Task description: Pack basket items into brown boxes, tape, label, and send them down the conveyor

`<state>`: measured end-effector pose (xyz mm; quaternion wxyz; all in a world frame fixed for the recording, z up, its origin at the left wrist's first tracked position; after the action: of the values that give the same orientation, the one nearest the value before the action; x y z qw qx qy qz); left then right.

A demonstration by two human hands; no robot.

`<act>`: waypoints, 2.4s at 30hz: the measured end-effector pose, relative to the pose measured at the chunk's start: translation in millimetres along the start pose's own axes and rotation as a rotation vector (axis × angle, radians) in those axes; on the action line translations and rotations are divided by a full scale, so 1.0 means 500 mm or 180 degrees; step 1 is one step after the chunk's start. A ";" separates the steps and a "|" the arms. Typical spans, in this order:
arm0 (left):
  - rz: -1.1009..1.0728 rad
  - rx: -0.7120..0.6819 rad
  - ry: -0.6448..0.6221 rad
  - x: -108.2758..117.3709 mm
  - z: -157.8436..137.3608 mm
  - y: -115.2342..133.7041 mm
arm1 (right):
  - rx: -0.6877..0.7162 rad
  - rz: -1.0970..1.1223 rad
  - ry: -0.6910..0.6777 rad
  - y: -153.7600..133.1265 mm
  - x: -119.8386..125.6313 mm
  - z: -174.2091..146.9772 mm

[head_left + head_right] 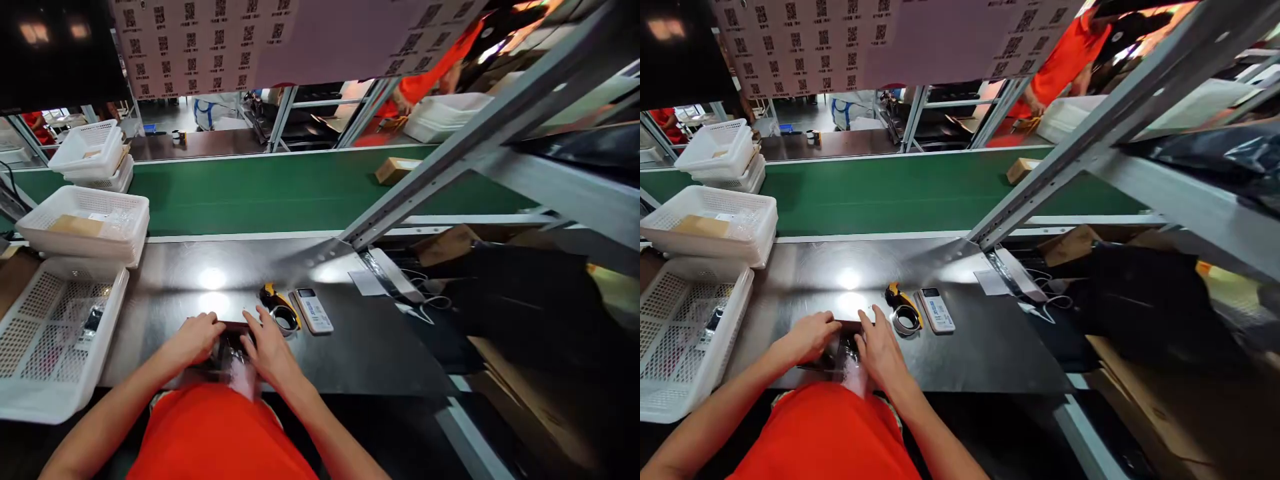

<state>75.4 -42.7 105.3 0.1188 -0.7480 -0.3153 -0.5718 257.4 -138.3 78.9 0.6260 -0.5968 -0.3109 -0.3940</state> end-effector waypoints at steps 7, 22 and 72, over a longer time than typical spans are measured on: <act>-0.0187 0.0025 -0.0066 -0.104 -0.037 0.026 | 0.0445 0.0461 -0.1969 -0.031 0.006 -0.039; -0.0747 0.3116 0.1134 -0.078 -0.353 -0.496 | 0.0100 0.0278 -0.1903 0.000 -0.104 0.050; 0.0179 0.0111 0.1928 -0.214 0.005 -0.061 | -0.0563 0.0693 0.0166 0.073 -0.120 -0.085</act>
<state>43.0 -53.8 -0.7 0.2360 -0.5497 -0.2544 -0.7599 255.7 -173.9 4.9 0.6179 -0.6695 -0.1920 -0.3649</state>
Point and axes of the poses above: each hand's wrist, its own z-axis towards the middle knuckle, its own x-axis out of the back of the hand, y = z × x, the point moved 2 cm from there along z, towards the middle knuckle, and after that the axes turned 4 degrees about x, right-handed, at the moved point
